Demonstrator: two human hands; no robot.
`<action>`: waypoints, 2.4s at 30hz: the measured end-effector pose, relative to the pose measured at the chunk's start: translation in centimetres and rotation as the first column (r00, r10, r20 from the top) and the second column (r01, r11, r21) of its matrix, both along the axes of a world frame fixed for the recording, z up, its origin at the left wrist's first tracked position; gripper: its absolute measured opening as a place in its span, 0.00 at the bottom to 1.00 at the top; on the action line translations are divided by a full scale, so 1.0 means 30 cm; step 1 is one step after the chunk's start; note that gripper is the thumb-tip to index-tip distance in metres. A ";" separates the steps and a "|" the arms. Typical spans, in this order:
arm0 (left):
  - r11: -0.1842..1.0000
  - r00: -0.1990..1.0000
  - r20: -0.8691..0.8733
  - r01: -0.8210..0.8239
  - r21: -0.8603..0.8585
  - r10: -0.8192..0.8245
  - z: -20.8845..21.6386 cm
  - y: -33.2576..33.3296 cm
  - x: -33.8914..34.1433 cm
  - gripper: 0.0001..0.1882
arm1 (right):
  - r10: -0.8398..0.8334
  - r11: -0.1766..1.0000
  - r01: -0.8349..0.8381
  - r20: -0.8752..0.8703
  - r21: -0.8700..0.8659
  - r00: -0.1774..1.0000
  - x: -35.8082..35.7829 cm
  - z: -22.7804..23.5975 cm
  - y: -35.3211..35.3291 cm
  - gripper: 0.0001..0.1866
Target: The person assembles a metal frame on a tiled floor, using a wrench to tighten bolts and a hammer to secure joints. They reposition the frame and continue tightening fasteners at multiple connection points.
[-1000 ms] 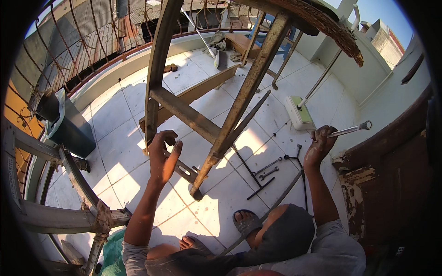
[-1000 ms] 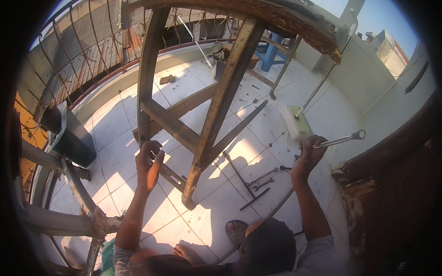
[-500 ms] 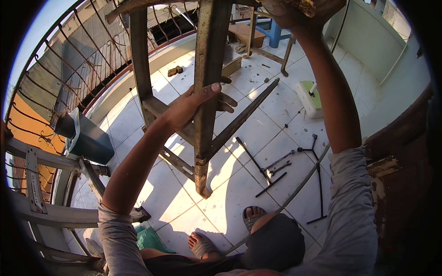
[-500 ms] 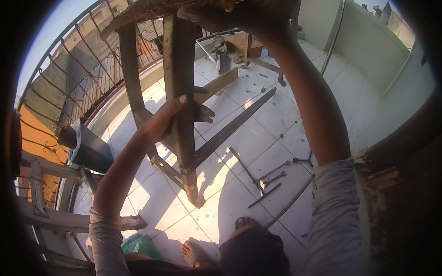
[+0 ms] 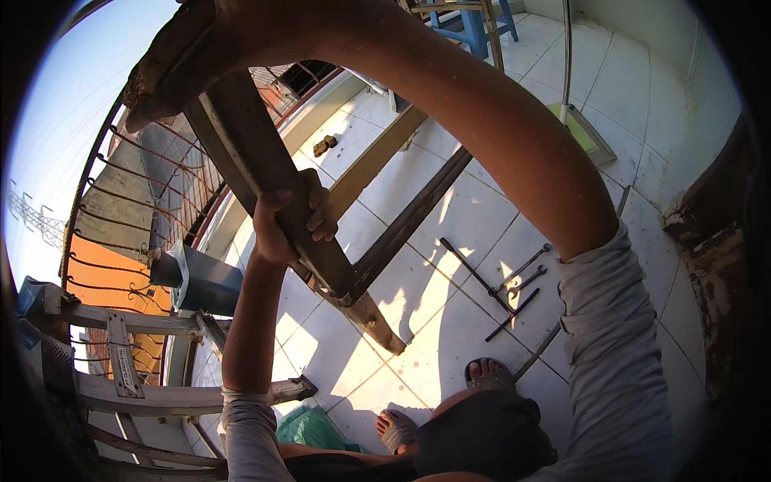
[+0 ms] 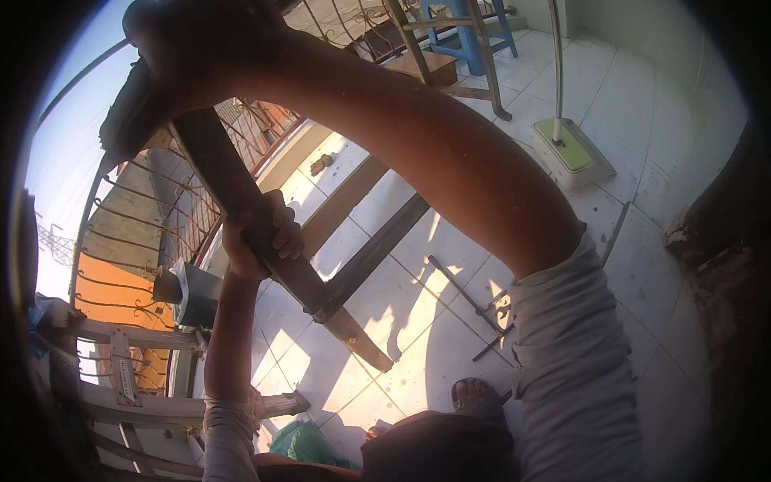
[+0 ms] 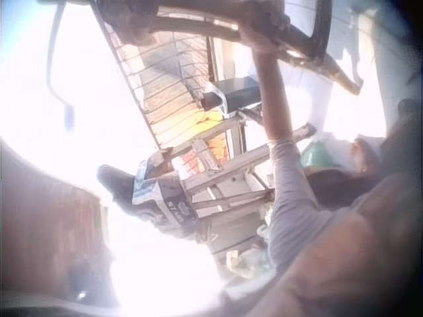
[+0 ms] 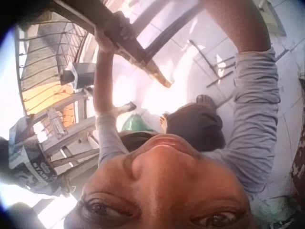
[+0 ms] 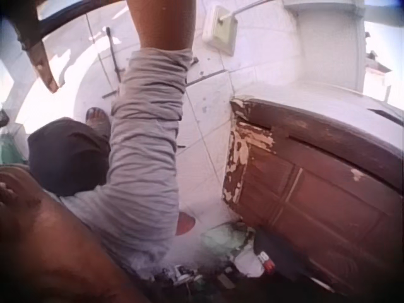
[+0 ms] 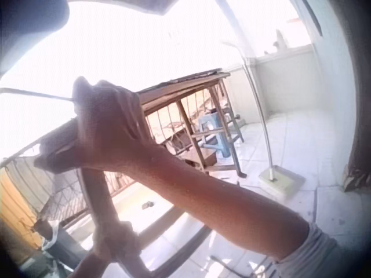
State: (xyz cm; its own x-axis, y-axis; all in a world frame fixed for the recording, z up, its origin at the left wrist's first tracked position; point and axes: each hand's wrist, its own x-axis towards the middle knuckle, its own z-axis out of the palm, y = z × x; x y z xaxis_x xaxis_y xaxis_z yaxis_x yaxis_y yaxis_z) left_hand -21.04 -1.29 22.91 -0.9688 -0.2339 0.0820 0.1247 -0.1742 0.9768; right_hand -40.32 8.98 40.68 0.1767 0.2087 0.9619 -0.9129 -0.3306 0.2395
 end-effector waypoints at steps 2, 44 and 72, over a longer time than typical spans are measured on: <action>0.996 0.998 0.022 -0.056 -0.068 0.057 0.025 0.005 0.046 0.25 | -0.041 0.989 0.058 0.123 -0.135 0.991 0.037 -0.020 -0.026 0.50; 0.999 0.999 0.038 -0.036 0.031 0.035 -0.056 0.022 -0.019 0.26 | -0.426 0.697 -0.712 0.749 -0.086 -0.507 0.058 -1.680 0.340 0.21; 0.999 0.999 -0.016 -0.029 0.037 0.030 -0.071 0.033 -0.026 0.27 | -0.283 0.708 -0.703 0.885 -0.068 -0.370 0.181 -1.527 0.351 0.22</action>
State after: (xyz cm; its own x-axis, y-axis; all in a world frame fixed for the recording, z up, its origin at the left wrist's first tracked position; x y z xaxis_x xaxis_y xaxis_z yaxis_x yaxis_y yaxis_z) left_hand -21.83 -0.30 20.79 -0.9600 -0.2657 0.0885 0.1463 -0.2061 0.9675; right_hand -34.89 19.50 -5.14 -0.7959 -0.5251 -0.3012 0.4249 -0.1303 -0.8958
